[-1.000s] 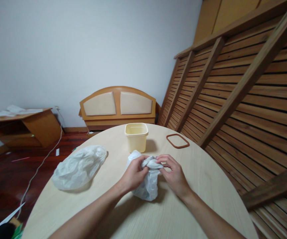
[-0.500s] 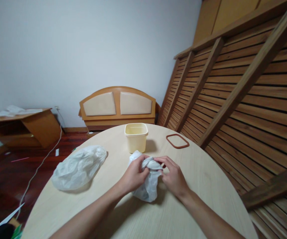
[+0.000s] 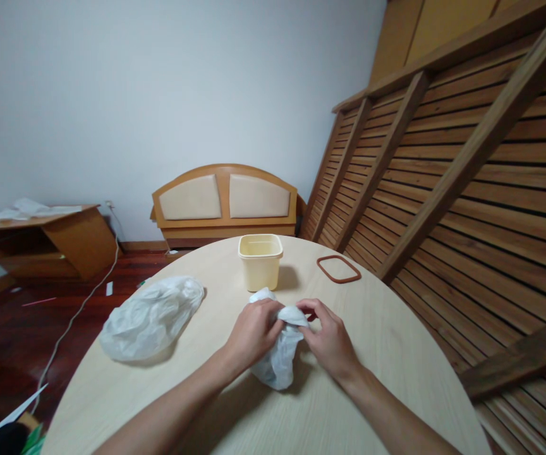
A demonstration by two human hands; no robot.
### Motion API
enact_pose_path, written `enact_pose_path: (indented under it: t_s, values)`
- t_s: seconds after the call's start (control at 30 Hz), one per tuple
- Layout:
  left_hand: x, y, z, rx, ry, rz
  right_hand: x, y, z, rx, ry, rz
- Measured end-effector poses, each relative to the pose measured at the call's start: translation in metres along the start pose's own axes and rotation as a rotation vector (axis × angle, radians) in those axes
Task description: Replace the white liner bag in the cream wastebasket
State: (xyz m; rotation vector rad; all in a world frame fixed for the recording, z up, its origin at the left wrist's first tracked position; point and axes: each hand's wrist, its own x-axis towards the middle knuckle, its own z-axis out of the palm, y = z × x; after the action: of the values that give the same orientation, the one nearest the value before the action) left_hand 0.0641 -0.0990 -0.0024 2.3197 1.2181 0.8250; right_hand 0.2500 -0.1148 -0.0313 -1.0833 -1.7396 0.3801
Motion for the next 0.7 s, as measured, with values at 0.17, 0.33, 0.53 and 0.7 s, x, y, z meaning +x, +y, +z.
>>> enact_pose_path:
  t_s: [0.17, 0.33, 0.53, 0.7]
  values:
    - [0.002, -0.003, 0.001, -0.073, 0.131, -0.055, 0.001, -0.001, 0.005, 0.145, -0.110, 0.295]
    - [0.001, -0.002, 0.003, -0.147, 0.186, -0.040, 0.003, 0.002, 0.012, 0.456, -0.111, 0.458]
    - [0.004, 0.002, -0.001, -0.150, 0.195, -0.068, 0.024, -0.006, 0.009, 0.439, 0.025, 0.291]
    - [0.018, 0.007, -0.023, -0.278, 0.298, 0.013, 0.065, -0.025, -0.001, 0.388, -0.053, 0.219]
